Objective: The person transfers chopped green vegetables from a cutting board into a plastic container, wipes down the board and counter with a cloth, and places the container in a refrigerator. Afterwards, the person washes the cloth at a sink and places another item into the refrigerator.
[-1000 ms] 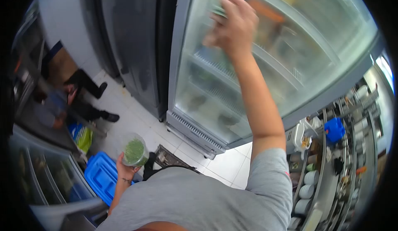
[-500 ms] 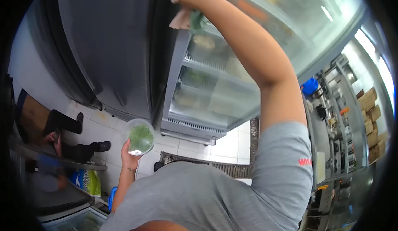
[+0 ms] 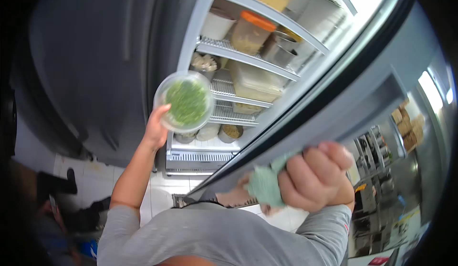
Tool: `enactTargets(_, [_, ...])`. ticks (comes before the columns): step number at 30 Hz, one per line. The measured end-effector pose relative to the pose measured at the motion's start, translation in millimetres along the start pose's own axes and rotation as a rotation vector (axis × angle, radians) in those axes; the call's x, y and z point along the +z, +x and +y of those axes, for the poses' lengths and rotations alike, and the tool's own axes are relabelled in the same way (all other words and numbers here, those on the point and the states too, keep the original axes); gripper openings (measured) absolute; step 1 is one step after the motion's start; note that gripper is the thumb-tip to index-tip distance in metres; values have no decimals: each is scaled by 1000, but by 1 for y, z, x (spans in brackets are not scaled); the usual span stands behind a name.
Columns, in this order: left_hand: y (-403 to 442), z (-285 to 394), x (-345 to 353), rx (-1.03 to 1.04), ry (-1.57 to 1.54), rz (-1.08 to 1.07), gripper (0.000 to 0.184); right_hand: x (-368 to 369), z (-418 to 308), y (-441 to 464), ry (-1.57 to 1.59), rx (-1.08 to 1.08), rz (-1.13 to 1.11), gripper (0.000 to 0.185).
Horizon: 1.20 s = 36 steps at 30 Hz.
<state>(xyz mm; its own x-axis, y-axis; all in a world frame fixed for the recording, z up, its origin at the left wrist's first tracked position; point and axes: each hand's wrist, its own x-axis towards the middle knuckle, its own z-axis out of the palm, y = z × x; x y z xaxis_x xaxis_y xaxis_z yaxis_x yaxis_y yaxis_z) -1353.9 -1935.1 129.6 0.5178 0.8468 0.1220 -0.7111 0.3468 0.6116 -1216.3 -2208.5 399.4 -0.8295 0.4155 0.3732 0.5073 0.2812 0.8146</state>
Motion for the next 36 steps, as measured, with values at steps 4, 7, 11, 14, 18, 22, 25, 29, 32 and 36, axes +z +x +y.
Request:
enactTargets(4, [77,26,155,129,55,-397,63,-23,-3,-24,-60,-12,54,42])
enactTargets(7, [134,21,245,105,108,-491,50,-30,-8,-34,-97,5,55,42])
enactTargets(11, [196,0,350,-53,189,-442,65,-34,-11,-40,-126,31,39,35])
enactTargets(14, [209,-11,408,-43,212,-218,84,-36,-15,-46,-121,31,47,13])
enactTargets(18, [276,-33,466,-112,109,3,102,-41,-13,-53,-110,-4,47,9])
enactTargets(22, [275,-26,454,-73,-84,-26,101,-45,-17,-62,-180,-5,57,10])
enactTargets(25, [294,-48,417,184,41,-170,94,-46,-13,-65,-169,-55,86,11])
enactTargets(29, [229,-58,396,459,132,-148,84,-22,-15,-67,-221,-54,299,12])
enactTargets(32, [138,-28,320,324,-11,-400,69,-12,-14,-56,-110,-10,306,6])
enactTargets(36, [49,39,228,622,-7,-329,44,35,-8,-31,19,-18,448,5])
